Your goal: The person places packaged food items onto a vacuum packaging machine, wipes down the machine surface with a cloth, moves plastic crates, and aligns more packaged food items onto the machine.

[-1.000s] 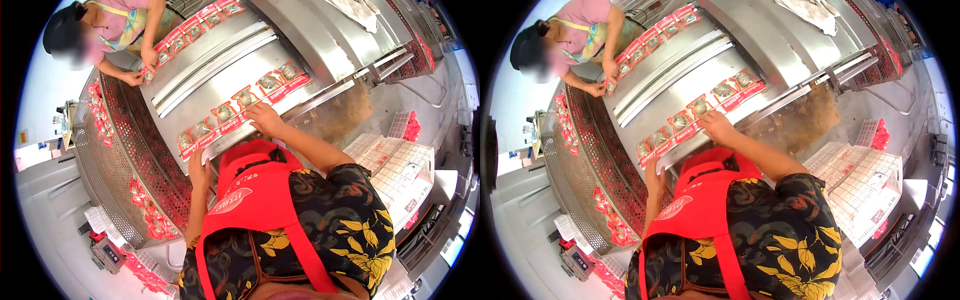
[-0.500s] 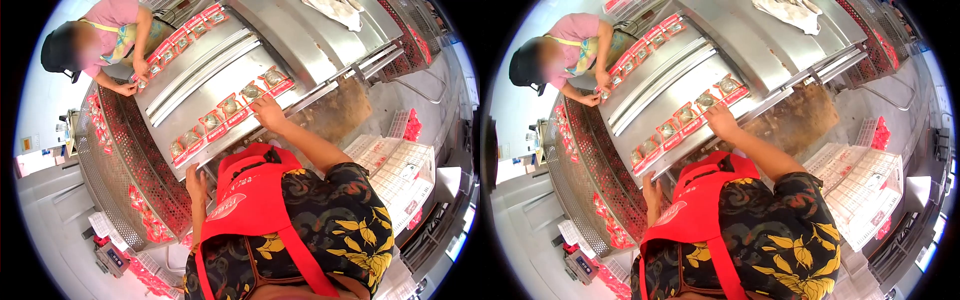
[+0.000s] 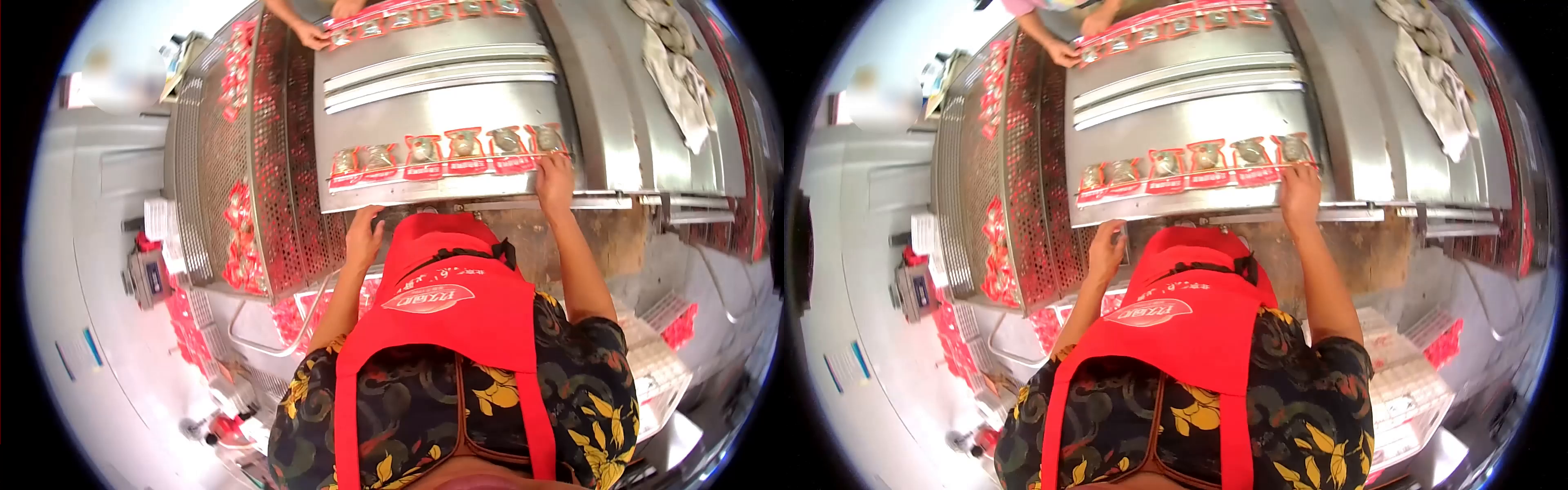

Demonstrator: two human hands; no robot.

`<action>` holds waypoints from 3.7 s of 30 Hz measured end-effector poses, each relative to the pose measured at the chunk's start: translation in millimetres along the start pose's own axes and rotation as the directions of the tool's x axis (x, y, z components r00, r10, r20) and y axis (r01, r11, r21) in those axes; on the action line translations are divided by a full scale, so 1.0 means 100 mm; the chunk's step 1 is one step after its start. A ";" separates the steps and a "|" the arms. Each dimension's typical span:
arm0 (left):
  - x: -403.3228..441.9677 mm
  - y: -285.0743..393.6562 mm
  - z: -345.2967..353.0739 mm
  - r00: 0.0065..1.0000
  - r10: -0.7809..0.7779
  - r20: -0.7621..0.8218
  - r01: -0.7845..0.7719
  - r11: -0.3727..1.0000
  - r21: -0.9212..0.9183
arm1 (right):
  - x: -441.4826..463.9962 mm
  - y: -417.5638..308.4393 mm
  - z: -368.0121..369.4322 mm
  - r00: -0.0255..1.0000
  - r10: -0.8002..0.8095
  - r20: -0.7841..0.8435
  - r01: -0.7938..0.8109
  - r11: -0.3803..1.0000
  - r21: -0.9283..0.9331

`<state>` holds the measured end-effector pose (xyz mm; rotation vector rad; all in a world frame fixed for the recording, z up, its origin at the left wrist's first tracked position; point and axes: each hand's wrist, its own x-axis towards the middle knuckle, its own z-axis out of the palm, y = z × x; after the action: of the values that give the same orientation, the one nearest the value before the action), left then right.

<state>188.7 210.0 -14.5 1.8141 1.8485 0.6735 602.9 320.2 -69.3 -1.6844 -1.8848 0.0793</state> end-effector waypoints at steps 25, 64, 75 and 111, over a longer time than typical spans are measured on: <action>0.87 -0.55 0.48 0.898 0.369 -0.238 -0.358 0.929 0.090 | -0.17 -0.32 -0.15 0.902 0.113 0.417 -0.051 0.986 -0.158; -0.36 -0.81 0.56 0.847 -0.149 -0.510 0.278 0.942 0.187 | -0.36 2.75 -2.94 0.987 0.051 -0.153 -0.134 0.787 -0.602; -2.92 -1.30 1.16 0.688 -0.715 -0.125 0.726 0.678 0.119 | -0.06 4.38 -3.46 0.938 0.299 0.175 -0.117 0.748 -0.653; 0.19 0.59 -1.77 0.769 0.087 -0.633 -0.373 0.866 -0.333 | 0.27 -0.72 -2.78 0.952 -0.080 0.295 0.231 0.819 -0.525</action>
<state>122.0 225.5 160.5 1.6319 1.6037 1.7941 668.4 236.8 198.7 -1.9486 -2.4078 -0.3714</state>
